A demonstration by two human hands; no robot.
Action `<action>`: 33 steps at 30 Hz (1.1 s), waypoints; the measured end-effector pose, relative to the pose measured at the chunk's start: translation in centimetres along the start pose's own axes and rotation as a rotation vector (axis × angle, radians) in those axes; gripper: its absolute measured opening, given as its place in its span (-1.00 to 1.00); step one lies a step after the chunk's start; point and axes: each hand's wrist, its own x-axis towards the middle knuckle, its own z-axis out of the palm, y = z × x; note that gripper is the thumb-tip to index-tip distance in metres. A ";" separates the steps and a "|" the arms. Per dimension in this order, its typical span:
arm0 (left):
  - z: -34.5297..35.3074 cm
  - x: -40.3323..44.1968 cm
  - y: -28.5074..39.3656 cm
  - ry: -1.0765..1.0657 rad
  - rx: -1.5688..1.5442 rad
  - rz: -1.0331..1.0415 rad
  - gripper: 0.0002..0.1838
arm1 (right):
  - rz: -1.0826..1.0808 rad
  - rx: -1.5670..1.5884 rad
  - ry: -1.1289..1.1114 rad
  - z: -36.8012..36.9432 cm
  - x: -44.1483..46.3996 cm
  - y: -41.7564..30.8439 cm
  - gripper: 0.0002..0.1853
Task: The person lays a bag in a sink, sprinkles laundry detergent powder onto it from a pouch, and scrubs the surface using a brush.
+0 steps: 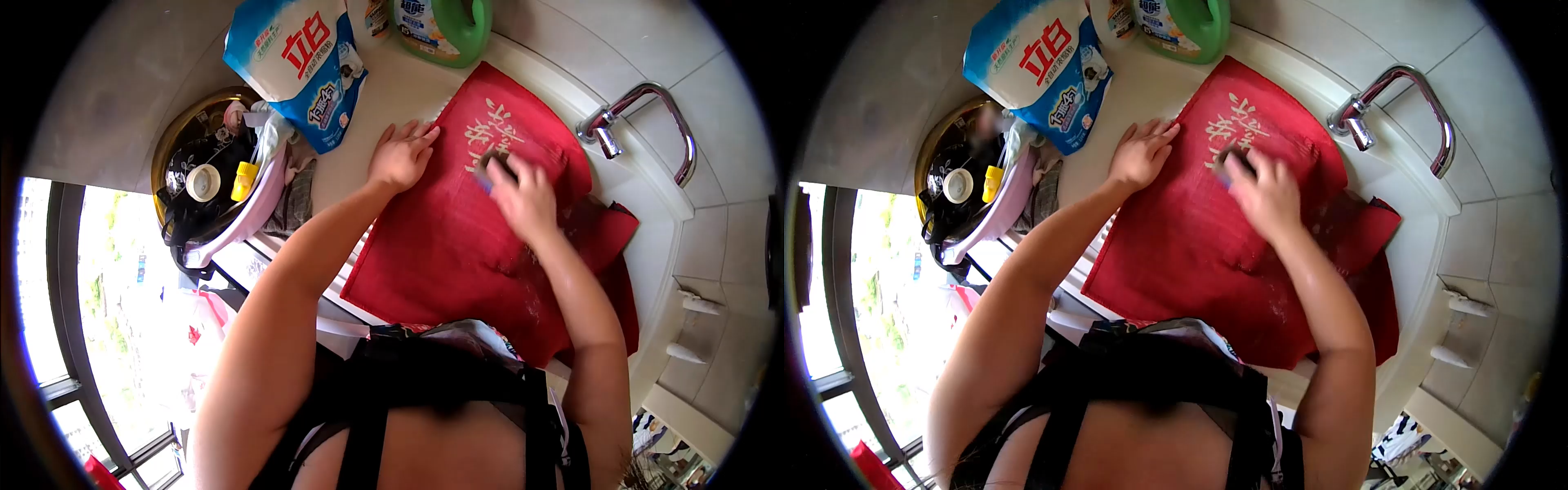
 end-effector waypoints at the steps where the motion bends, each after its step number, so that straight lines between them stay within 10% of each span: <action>1: 0.0 0.0 0.0 -0.008 -0.004 0.005 -0.50 | 0.072 -0.091 0.013 1.1 2.1 1.7 -0.50; 5: 0.0 0.1 -0.3 0.010 -0.010 0.012 -0.49 | 0.287 -0.130 0.027 4.7 8.2 1.1 -0.49; 17: 0.6 0.1 -0.2 0.028 -0.025 0.042 -0.53 | -0.170 0.204 -0.124 -0.8 -2.1 -8.5 -0.48; 20: 0.1 0.1 -0.2 0.045 -0.024 0.025 -0.54 | 0.548 0.407 -0.336 -2.9 6.1 -4.9 -0.46; 21: -0.2 0.2 0.0 0.035 -0.018 0.016 -0.54 | 0.141 -0.065 -0.128 0.3 5.9 -1.3 -0.55; 23: -0.5 0.1 0.1 0.015 -0.018 -0.003 -0.53 | 0.133 -0.153 0.152 4.2 6.6 3.8 -0.51; 27: 0.1 0.0 -0.2 0.044 -0.072 -0.009 -0.51 | 0.274 -0.102 0.012 3.7 6.2 -1.1 -0.48; 33: -1.3 -1.7 -1.6 -0.019 -0.219 -0.017 -0.46 | -0.231 0.275 -0.166 -2.0 -3.7 -13.0 -0.42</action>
